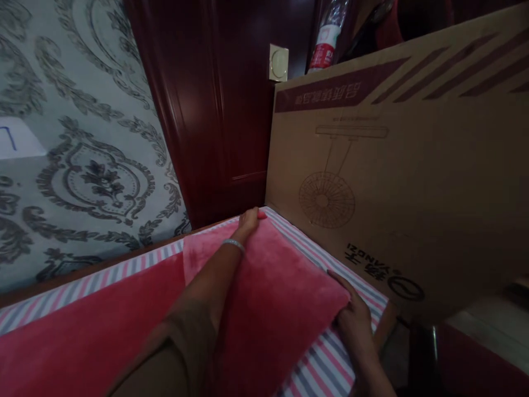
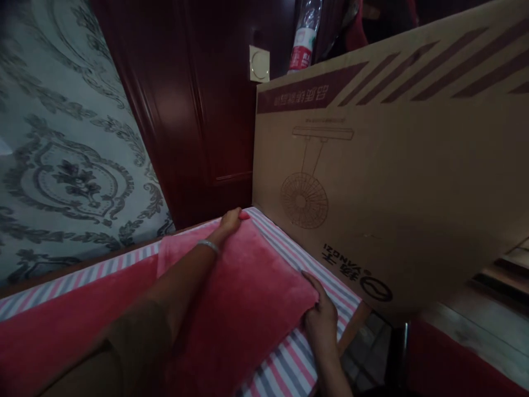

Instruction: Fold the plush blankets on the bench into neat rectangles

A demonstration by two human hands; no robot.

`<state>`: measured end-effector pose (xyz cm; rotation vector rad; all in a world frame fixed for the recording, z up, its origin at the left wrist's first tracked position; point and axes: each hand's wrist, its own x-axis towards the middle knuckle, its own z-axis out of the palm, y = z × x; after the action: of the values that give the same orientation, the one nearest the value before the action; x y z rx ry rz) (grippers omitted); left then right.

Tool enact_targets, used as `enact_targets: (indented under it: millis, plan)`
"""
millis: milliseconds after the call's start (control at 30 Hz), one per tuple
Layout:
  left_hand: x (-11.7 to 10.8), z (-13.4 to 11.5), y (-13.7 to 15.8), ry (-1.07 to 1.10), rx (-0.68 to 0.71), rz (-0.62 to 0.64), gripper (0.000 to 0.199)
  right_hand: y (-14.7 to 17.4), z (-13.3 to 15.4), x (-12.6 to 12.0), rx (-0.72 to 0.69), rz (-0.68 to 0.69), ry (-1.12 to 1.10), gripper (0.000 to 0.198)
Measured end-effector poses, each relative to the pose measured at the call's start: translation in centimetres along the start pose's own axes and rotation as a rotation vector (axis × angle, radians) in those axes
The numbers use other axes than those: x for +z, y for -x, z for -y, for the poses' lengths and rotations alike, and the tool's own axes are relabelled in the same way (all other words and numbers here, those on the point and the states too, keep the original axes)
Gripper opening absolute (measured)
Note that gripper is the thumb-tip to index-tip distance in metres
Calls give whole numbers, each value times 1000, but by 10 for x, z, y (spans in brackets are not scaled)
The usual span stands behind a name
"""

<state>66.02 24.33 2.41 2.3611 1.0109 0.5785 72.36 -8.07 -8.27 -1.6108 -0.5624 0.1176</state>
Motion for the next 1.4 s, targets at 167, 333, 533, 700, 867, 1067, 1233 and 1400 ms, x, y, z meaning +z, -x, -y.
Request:
enact_targets:
  millis: [167, 333, 533, 700, 867, 1067, 1233, 1400]
  plan:
    - [16, 23, -2, -39, -34, 72, 34, 3, 9, -7, 104, 7, -31, 68]
    - [-19, 33, 4, -100, -61, 170, 46, 5, 18, -15, 176, 22, 54, 70]
    - [-104, 80, 66, -140, -120, 107, 55, 13, 30, -15, 145, -14, 78, 67]
    - [-164, 121, 185, -76, -43, -71, 57, 8, 24, -12, 86, -32, 81, 67]
    - [-191, 133, 326, 0, -67, -159, 58, 7, 15, -13, -153, -32, 301, 68]
    - [-204, 154, 428, -342, -121, -132, 65, 56, 33, -15, -632, 21, 743, 78]
    - [-187, 177, 457, -468, -167, -168, 63, 89, 55, 5, -854, 256, 844, 80]
    - [-172, 181, 463, -537, -154, -217, 60, 93, 66, 17, -956, 481, 842, 70]
